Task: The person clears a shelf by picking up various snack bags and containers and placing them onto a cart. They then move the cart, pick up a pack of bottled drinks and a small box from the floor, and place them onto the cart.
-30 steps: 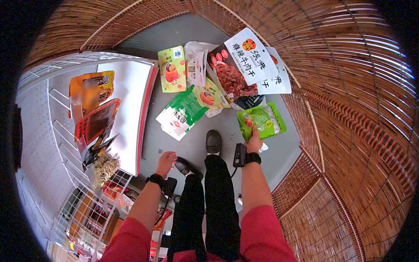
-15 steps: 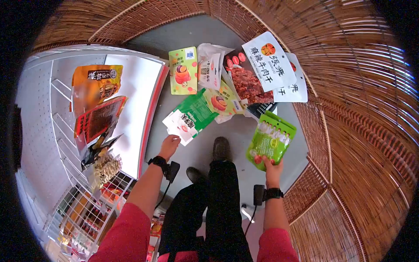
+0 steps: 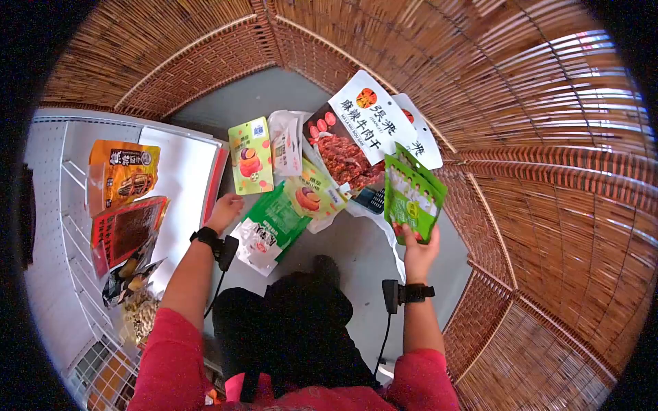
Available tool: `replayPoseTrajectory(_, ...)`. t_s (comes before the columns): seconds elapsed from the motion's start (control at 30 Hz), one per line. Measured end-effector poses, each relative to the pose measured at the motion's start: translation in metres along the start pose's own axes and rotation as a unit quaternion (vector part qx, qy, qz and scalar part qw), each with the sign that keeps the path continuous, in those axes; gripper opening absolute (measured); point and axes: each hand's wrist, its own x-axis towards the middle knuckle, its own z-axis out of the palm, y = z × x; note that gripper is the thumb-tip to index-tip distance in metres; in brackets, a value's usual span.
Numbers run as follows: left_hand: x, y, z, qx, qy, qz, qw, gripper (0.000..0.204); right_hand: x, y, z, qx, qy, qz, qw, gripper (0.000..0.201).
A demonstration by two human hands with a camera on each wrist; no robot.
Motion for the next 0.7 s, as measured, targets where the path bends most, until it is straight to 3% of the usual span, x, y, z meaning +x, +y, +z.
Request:
replayPoseTrajectory(0.1, 0.01, 0.017, -0.011, 0.026, -0.004, 0.01, 1.0, 0.033, -0.001, -0.009, 0.011, 0.008, 0.002, -0.022, 1.0, 0.039)
replayPoseTrajectory(0.17, 0.006, 0.04, -0.018, 0.003, -0.055, -0.005, 0.998, 0.033, 0.0, -0.017, 0.019, 0.071, 0.02, -0.051, 0.996, 0.039)
replayPoseTrajectory(0.23, -0.001, 0.065, -0.027, -0.038, -0.058, 0.029, 0.997, 0.035, 0.004, -0.036, 0.031, 0.106, 0.008, -0.088, 0.99, 0.04)
replayPoseTrajectory(0.3, -0.021, 0.103, -0.042, -0.085, -0.12, 0.055, 0.988, 0.046, 0.009, -0.057, 0.047, 0.098, -0.074, -0.118, 0.985, 0.042)
replayPoseTrajectory(0.33, -0.027, 0.106, -0.044, -0.088, -0.108, 0.055, 0.989, 0.046, 0.013, -0.068, 0.06, 0.127, -0.146, -0.113, 0.975, 0.042)
replayPoseTrajectory(0.37, -0.033, 0.108, -0.046, -0.147, -0.127, 0.113, 0.974, 0.053, 0.015, -0.079, 0.075, 0.124, -0.231, -0.103, 0.959, 0.044)
replayPoseTrajectory(0.4, -0.04, 0.109, -0.049, -0.204, -0.145, 0.17, 0.953, 0.063, 0.014, -0.089, 0.09, 0.119, -0.315, -0.092, 0.937, 0.045)
replayPoseTrajectory(0.47, -0.078, 0.121, -0.065, -0.26, -0.154, 0.185, 0.935, 0.07, 0.006, -0.094, 0.13, 0.053, -0.425, -0.174, 0.887, 0.048)
replayPoseTrajectory(0.5, -0.095, 0.121, -0.071, -0.311, -0.173, 0.201, 0.913, 0.077, 0.0, -0.094, 0.149, 0.008, -0.491, -0.148, 0.858, 0.052)
replayPoseTrajectory(0.53, -0.107, 0.12, -0.073, -0.31, -0.115, 0.263, 0.906, 0.076, -0.013, -0.101, 0.167, 0.018, -0.556, -0.147, 0.818, 0.056)
replayPoseTrajectory(0.57, -0.123, 0.117, -0.076, -0.385, -0.117, 0.231, 0.886, 0.068, -0.026, -0.098, 0.185, 0.021, -0.569, -0.155, 0.807, 0.056)
replayPoseTrajectory(0.63, -0.133, 0.087, -0.088, -0.42, -0.037, 0.135, 0.897, 0.056, -0.052, -0.084, 0.217, 0.054, -0.624, -0.089, 0.774, 0.062)
replayPoseTrajectory(0.7, -0.145, 0.059, -0.101, -0.417, 0.008, 0.139, 0.898, 0.05, -0.064, -0.071, 0.243, 0.037, -0.655, -0.143, 0.741, 0.064)
